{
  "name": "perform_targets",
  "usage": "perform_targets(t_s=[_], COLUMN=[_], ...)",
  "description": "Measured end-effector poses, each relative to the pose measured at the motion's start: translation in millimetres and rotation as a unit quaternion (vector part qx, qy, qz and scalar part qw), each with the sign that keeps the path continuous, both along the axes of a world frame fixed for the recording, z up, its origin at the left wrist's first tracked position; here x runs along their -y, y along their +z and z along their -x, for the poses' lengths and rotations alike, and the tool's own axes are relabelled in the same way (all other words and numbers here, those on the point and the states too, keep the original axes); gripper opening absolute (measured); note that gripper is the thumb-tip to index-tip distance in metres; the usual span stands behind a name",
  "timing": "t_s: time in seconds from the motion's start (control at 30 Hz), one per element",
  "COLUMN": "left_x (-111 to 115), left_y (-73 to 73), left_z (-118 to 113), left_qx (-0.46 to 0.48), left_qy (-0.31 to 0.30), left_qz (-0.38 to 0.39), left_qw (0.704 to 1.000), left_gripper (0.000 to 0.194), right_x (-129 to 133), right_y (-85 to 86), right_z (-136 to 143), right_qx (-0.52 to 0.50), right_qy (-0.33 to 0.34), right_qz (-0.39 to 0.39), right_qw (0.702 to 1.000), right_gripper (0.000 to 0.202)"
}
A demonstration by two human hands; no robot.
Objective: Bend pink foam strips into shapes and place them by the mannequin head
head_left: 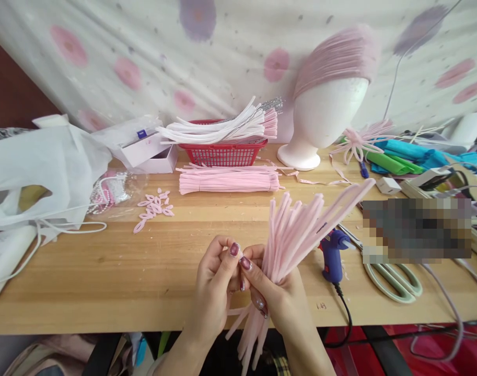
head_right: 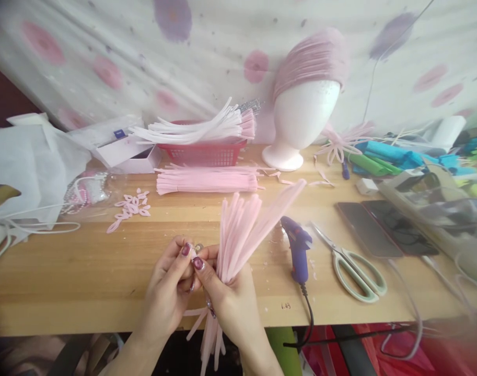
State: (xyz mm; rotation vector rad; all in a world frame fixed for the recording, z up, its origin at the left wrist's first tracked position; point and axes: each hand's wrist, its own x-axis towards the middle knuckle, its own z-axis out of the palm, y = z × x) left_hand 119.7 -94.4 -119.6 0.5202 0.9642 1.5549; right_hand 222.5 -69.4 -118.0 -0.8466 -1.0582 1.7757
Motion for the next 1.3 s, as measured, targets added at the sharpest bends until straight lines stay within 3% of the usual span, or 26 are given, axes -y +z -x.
perform_targets(t_s=[0.2, 0.27, 0.53, 0.8, 1.0, 1.13, 1.3], left_x=[9, 10, 11, 15, 15, 16, 17], left_y=[6.1, 7.0, 12.4, 19.3, 17.0, 12.6, -2.2], left_z=[-3, 1, 36, 31, 32, 32, 32], left_qx=[-0.196, -0.228, -0.233, -0.304, -0.292, -0.295, -0.233], left_qy=[0.068, 0.060, -0.118, -0.102, -0.115, -0.097, -0.130], left_qz=[-0.024, -0.025, -0.001, 0.005, 0.029, 0.044, 0.076], left_qw=[0.978, 0.971, 0.965, 0.947, 0.949, 0.949, 0.961], left_gripper=[0.032, 0.029, 0.035, 0.028, 0.031, 0.035, 0.040], right_x=[5, 7, 2, 1, 2, 4, 4], right_y=[6.6, 7.6, 8.6, 0.3, -1.4, -2.0, -10.8], right_z=[-6, -8, -14, -18, -18, -14, -12], right_qx=[0.078, 0.090, 0.140, 0.172, 0.165, 0.183, 0.150], right_qy=[0.003, 0.004, 0.100, 0.124, 0.131, 0.104, 0.102], right_qz=[-0.011, -0.027, -0.058, -0.077, -0.062, -0.066, -0.016], right_qw=[0.997, 0.996, 0.983, 0.974, 0.976, 0.975, 0.983], right_gripper=[0.028, 0.028, 0.041, 0.035, 0.033, 0.035, 0.028])
